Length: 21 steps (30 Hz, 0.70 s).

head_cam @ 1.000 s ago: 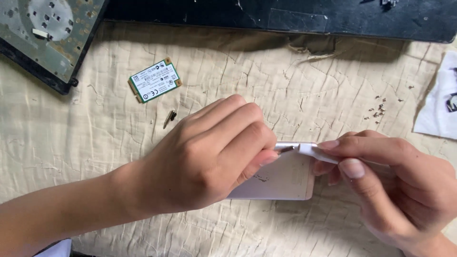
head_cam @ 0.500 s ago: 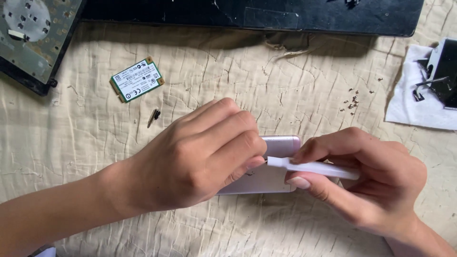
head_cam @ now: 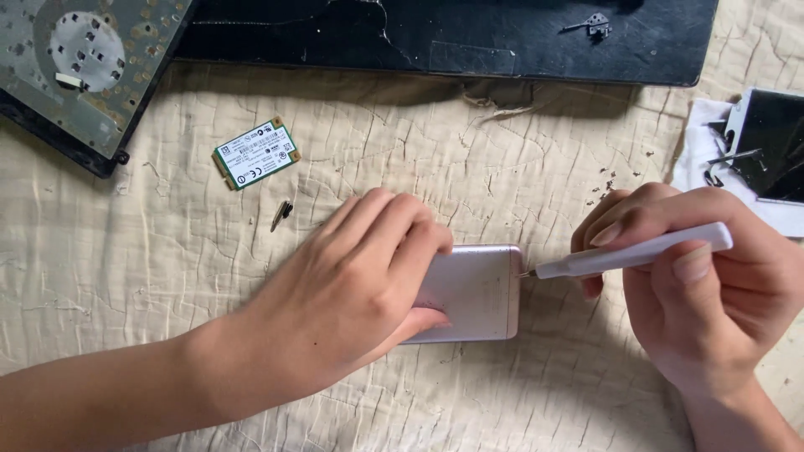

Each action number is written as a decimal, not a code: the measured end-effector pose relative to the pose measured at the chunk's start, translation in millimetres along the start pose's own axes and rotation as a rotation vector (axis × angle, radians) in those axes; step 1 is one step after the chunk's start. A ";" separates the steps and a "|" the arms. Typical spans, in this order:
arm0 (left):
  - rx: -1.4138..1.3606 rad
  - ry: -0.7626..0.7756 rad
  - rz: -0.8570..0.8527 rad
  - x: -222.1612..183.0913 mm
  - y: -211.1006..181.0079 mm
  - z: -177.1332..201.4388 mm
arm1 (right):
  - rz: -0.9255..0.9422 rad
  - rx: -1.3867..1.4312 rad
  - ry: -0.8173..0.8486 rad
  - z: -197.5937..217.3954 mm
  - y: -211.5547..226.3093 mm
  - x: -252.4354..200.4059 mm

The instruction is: Finalizing a phone repair by installing internal screws, attaching the back cover, and using a SIM ejector tool.

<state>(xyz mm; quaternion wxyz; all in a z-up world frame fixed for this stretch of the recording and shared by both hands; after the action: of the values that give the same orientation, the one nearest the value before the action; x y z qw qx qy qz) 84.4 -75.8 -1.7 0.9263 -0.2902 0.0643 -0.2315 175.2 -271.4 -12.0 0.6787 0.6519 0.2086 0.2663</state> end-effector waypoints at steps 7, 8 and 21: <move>0.245 0.113 0.098 -4.0 -0.2 -8.0 | 0.116 -0.265 0.048 -21.7 17.6 5.7; 0.093 0.135 0.114 -4.4 3.3 -10.0 | 0.152 -0.309 0.056 -23.1 19.7 6.5; 0.196 -0.087 -0.185 -6.0 -40.8 43.2 | -0.054 -0.344 0.224 -29.3 55.4 -11.8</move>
<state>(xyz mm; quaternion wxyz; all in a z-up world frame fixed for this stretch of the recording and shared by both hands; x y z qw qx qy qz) 74.0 -80.7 56.9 0.9269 -0.2130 -0.0257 -0.3081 142.7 -255.7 40.5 0.7595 0.4868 0.2516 0.3505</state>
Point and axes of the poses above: each hand's wrist, its own x-axis towards the middle knuckle, its own z-axis out of the back of the hand, y = z × x, the point moved 7 cm from there along x, towards the middle knuckle, and after that the axes turned 8 degrees about y, right-handed, at the moved point
